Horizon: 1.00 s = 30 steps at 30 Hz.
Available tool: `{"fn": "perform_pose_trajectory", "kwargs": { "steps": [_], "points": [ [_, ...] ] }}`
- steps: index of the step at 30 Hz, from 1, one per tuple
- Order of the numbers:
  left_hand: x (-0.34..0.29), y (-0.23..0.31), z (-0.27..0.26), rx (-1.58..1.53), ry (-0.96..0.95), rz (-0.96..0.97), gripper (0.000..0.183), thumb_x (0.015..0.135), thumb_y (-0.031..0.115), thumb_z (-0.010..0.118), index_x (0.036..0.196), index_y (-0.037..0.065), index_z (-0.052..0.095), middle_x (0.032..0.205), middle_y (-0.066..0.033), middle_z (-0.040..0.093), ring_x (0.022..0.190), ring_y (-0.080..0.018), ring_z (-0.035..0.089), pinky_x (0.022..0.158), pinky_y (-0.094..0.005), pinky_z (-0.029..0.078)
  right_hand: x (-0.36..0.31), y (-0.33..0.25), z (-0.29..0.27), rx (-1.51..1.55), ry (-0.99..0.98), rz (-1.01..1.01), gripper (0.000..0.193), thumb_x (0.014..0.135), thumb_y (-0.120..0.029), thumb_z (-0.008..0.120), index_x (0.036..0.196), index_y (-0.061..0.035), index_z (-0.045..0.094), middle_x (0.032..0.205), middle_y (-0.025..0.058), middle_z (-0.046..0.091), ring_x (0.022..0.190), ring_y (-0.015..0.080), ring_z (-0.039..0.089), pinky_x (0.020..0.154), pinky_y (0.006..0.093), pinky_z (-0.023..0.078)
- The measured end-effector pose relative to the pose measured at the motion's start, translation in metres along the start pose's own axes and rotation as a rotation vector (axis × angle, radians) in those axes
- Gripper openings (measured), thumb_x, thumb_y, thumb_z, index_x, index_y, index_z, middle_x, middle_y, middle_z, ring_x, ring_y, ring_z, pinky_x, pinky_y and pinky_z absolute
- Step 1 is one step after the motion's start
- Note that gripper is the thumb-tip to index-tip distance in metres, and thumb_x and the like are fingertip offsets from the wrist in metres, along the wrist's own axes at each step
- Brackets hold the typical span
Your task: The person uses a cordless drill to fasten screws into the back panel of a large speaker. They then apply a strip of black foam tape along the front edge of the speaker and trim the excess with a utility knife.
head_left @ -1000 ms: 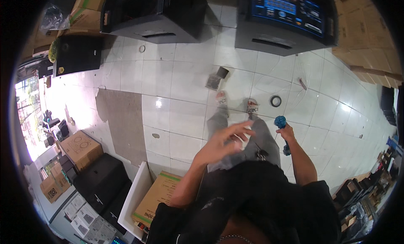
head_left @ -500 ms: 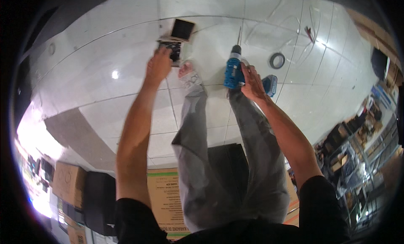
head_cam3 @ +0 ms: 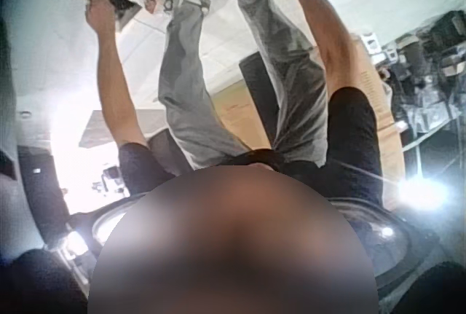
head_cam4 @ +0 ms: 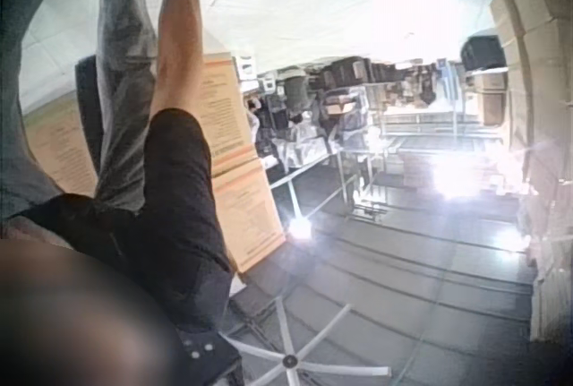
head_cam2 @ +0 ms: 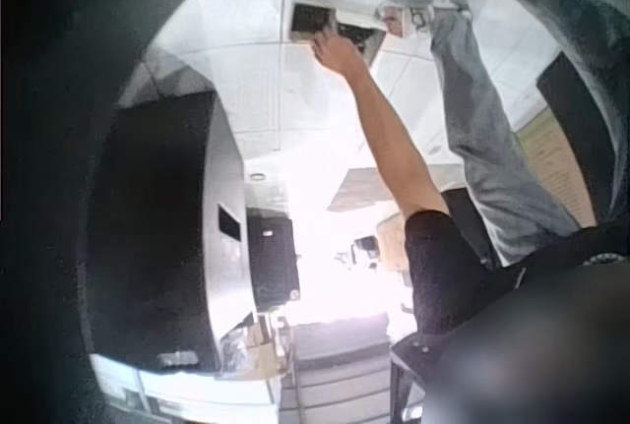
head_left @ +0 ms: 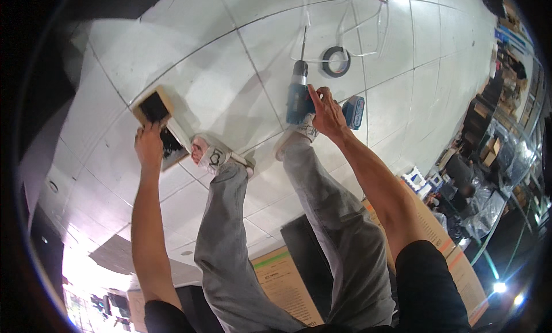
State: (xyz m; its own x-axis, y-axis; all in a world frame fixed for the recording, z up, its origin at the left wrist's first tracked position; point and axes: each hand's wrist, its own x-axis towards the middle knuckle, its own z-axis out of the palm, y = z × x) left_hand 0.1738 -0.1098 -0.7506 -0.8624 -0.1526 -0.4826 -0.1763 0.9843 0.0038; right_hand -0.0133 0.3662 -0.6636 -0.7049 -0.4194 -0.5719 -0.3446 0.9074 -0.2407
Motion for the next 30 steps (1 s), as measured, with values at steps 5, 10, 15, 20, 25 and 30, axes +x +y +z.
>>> {"fn": "perform_pose_trajectory", "kwargs": {
  "steps": [5,10,15,20,25,30],
  "points": [
    [-0.048,0.018,-0.049,-0.119,-0.018,-0.167,0.016,0.094,0.016,0.063,0.105,0.007,0.069,0.099,-0.0145,0.064,0.092,-0.0380,0.061,0.080,-0.0480,0.051,-0.043,0.019,-0.020,0.120,0.039,0.194,0.089,0.069,0.002,0.073,0.149,-0.0102,0.038,0.127,0.0203,0.052,0.106,0.0416,0.064,0.086,0.0464,0.055],
    [-0.059,0.059,-0.084,-0.252,0.069,-0.146,0.017,0.096,0.020,0.062,0.098,0.005,0.068,0.096,-0.0149,0.064,0.092,-0.0372,0.061,0.080,-0.0484,0.051,-0.060,0.049,-0.013,0.248,0.109,0.441,0.083,0.071,-0.012,0.076,0.146,-0.0094,0.042,0.122,0.0230,0.053,0.100,0.0430,0.066,0.083,0.0483,0.056],
    [0.017,0.134,-0.073,-0.207,0.125,0.147,0.017,0.094,0.016,0.060,0.105,0.009,0.071,0.099,-0.0109,0.068,0.093,-0.0338,0.061,0.082,-0.0435,0.051,-0.009,0.102,0.009,0.342,0.339,0.698,0.071,0.080,-0.014,0.071,0.145,-0.0079,0.042,0.123,0.0224,0.052,0.108,0.0448,0.061,0.086,0.0518,0.053],
    [0.107,0.232,-0.070,-0.194,0.005,0.221,0.021,0.091,0.011,0.058,0.107,0.010,0.072,0.099,-0.0114,0.070,0.089,-0.0336,0.064,0.082,-0.0416,0.052,0.057,0.142,0.021,0.534,0.545,0.876,0.080,0.077,-0.014,0.075,0.146,-0.0059,0.037,0.127,0.0217,0.046,0.108,0.0457,0.061,0.091,0.0512,0.052],
    [0.164,0.311,-0.148,-0.093,-0.194,0.130,0.026,0.091,0.029,0.066,0.094,0.004,0.072,0.091,-0.0170,0.072,0.088,-0.0401,0.068,0.078,-0.0499,0.052,0.091,0.159,0.029,0.666,0.589,0.905,0.085,0.075,-0.010,0.077,0.148,-0.0044,0.033,0.127,0.0225,0.044,0.108,0.0450,0.060,0.090,0.0502,0.052],
    [0.317,0.445,-0.188,-0.261,0.153,0.474,0.039,0.090,0.035,0.068,0.110,0.001,0.071,0.106,-0.0208,0.071,0.101,-0.0404,0.066,0.088,-0.0488,0.052,0.090,0.159,0.041,0.717,0.574,0.855,0.084,0.073,-0.002,0.076,0.146,-0.0048,0.034,0.128,0.0217,0.043,0.111,0.0440,0.058,0.090,0.0480,0.053]
  ]
}}
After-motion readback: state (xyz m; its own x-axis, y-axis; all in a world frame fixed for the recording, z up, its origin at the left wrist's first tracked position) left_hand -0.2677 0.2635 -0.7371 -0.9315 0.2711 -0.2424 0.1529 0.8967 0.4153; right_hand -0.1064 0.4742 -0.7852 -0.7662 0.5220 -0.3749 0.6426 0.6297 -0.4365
